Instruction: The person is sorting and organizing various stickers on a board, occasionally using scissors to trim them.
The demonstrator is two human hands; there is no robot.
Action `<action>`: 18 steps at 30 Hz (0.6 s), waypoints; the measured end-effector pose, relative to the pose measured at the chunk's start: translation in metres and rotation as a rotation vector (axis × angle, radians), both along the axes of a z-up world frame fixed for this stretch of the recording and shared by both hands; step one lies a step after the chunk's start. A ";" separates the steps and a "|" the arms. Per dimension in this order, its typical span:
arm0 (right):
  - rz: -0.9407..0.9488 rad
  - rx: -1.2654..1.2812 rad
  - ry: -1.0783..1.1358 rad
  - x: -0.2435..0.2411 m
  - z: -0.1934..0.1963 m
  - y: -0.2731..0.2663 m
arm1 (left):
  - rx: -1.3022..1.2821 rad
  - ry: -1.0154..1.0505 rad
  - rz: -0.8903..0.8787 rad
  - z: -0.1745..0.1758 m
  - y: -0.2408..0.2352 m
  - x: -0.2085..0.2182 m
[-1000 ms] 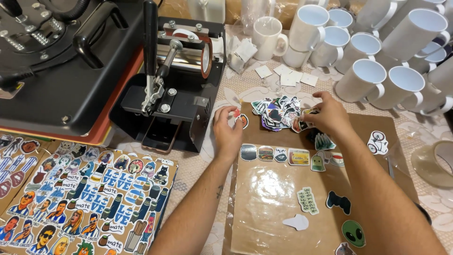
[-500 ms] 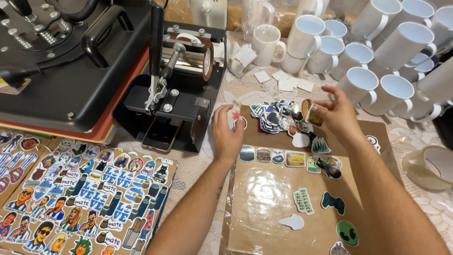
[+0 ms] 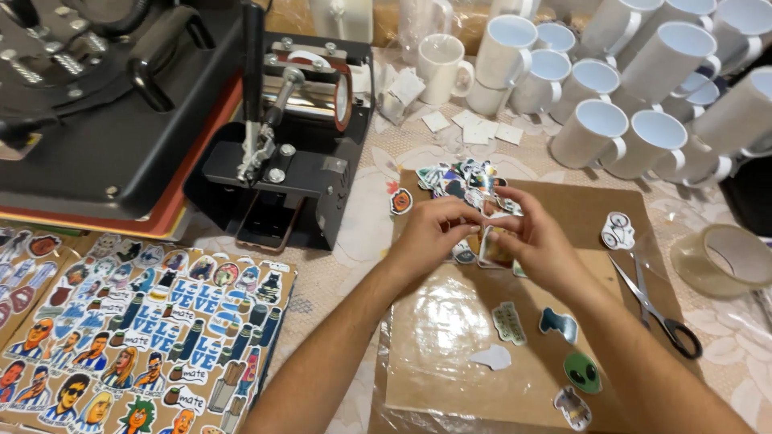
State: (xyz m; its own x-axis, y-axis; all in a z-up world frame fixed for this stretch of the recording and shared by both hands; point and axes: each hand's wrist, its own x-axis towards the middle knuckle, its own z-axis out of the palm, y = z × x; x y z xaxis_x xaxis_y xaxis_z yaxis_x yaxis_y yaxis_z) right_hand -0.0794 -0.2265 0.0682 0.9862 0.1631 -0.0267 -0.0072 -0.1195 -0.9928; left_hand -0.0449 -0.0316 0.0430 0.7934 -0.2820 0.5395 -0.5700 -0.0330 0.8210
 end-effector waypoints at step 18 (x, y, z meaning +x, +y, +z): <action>-0.358 -0.924 -1.354 -0.144 0.022 -0.071 | 0.141 -1.083 -0.080 0.107 0.003 -0.109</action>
